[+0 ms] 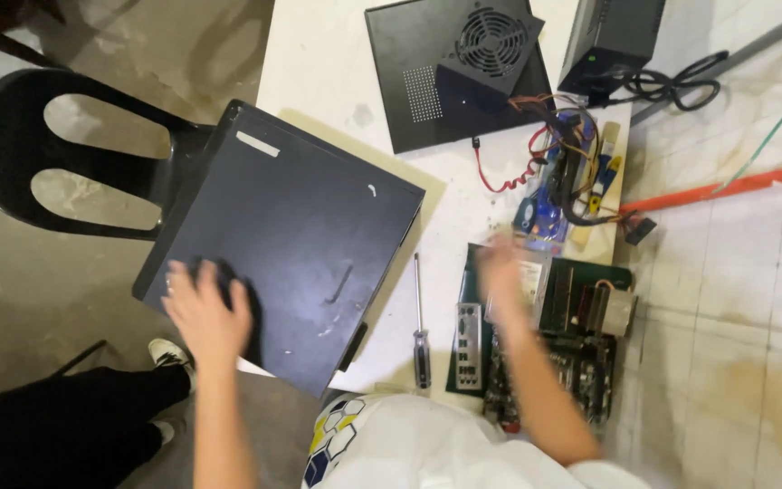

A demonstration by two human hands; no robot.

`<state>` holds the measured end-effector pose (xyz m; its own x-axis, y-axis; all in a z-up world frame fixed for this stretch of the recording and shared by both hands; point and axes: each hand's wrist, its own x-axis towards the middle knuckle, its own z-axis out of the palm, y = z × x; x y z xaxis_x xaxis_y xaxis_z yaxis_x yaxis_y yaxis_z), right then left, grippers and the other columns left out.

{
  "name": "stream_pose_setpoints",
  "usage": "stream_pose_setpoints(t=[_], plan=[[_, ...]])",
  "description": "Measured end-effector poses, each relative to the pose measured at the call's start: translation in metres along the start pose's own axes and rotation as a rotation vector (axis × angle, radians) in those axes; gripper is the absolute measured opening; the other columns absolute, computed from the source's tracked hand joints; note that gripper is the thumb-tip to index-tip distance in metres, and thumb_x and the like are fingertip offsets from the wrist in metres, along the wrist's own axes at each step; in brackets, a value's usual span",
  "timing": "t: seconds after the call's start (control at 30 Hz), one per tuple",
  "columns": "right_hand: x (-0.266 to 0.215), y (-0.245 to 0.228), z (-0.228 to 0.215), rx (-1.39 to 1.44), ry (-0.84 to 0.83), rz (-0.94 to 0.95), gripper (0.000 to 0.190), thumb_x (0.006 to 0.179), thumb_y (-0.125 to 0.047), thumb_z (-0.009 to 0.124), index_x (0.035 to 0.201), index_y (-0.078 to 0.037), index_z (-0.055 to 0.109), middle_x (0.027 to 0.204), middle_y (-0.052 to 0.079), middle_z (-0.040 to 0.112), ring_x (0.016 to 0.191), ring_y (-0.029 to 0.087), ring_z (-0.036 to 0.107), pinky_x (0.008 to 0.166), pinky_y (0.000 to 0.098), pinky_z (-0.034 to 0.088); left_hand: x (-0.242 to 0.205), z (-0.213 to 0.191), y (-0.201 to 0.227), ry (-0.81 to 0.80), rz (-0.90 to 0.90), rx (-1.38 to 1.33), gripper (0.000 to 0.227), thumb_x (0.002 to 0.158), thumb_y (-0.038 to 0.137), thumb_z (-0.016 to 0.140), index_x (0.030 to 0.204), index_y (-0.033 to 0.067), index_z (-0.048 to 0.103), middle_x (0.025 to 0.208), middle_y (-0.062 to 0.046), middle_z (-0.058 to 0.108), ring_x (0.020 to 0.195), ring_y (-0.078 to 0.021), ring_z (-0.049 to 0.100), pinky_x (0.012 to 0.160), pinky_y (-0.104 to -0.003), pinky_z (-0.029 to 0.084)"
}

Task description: The person cleans the exterior of a black computer case side panel with a brush, then places it on a table. They use a screwdriver to remove screws from the panel and set it aside. Finally, they pick up the main computer case and clean the interior with the brush.

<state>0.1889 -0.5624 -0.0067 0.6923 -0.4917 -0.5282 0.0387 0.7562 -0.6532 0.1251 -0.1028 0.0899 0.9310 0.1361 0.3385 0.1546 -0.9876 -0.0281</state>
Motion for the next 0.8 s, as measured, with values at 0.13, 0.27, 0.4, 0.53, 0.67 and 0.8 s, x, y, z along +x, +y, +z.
stream_pose_setpoints(t=[0.13,0.27,0.4,0.53,0.67,0.8], plan=[[-0.130,0.092,-0.018,-0.659,-0.606,0.257,0.049,0.107,-0.038,0.042,0.139,-0.001,0.042,0.134,0.021,0.045,0.122,0.037,0.043,0.096,0.0508,0.038,0.061,0.052,-0.058,-0.050,-0.106,0.006,0.064,0.099,0.042,0.067,0.149,0.0055,0.053,0.146,-0.030,0.051,0.132,-0.0488,0.051,0.100,-0.066,0.042],[-0.178,0.133,-0.001,-0.567,-0.584,0.167,0.053,0.104,-0.040,0.062,0.145,-0.010,0.046,0.148,0.015,0.048,0.144,0.028,0.038,0.119,0.0489,0.034,0.102,0.081,-0.079,-0.190,-0.148,-0.094,0.059,0.105,0.048,0.056,0.146,0.0049,0.053,0.119,-0.027,0.067,0.104,-0.0472,0.067,0.085,-0.060,0.051],[-0.170,0.153,0.017,-0.707,-0.417,0.045,0.067,0.096,-0.041,0.076,0.146,-0.008,0.046,0.152,0.023,0.045,0.148,0.037,0.036,0.119,0.0519,0.034,0.108,0.076,-0.073,-0.143,-0.132,-0.123,0.055,0.104,0.051,0.055,0.141,0.0101,0.056,0.114,-0.019,0.068,0.099,-0.0418,0.068,0.080,-0.056,0.052],[-0.166,0.157,0.033,-0.804,-0.251,-0.007,0.064,0.091,-0.034,0.081,0.140,-0.009,0.049,0.151,0.028,0.042,0.148,0.046,0.032,0.119,0.0573,0.034,0.109,0.080,-0.073,-0.166,-0.168,-0.132,0.053,0.101,0.054,0.055,0.137,0.0149,0.056,0.112,-0.016,0.068,0.096,-0.0405,0.069,0.077,-0.056,0.053],[-0.167,0.154,0.051,-0.753,-0.202,-0.128,0.039,0.087,-0.012,0.078,0.119,-0.002,0.058,0.135,0.027,0.054,0.140,0.046,0.043,0.115,0.0582,0.036,0.113,0.059,-0.061,-0.244,-0.225,-0.166,0.052,0.104,0.051,0.049,0.138,0.0125,0.053,0.113,-0.017,0.065,0.100,-0.0409,0.068,0.082,-0.056,0.052],[-0.195,0.120,0.093,-0.924,-0.241,-0.299,0.038,0.084,-0.019,0.083,0.108,-0.005,0.057,0.143,0.021,0.044,0.144,0.043,0.038,0.119,0.0561,0.031,0.124,0.084,-0.090,-0.299,-0.256,-0.221,0.054,0.105,0.054,0.045,0.139,0.0136,0.052,0.116,-0.017,0.065,0.104,-0.0401,0.068,0.085,-0.056,0.052]])
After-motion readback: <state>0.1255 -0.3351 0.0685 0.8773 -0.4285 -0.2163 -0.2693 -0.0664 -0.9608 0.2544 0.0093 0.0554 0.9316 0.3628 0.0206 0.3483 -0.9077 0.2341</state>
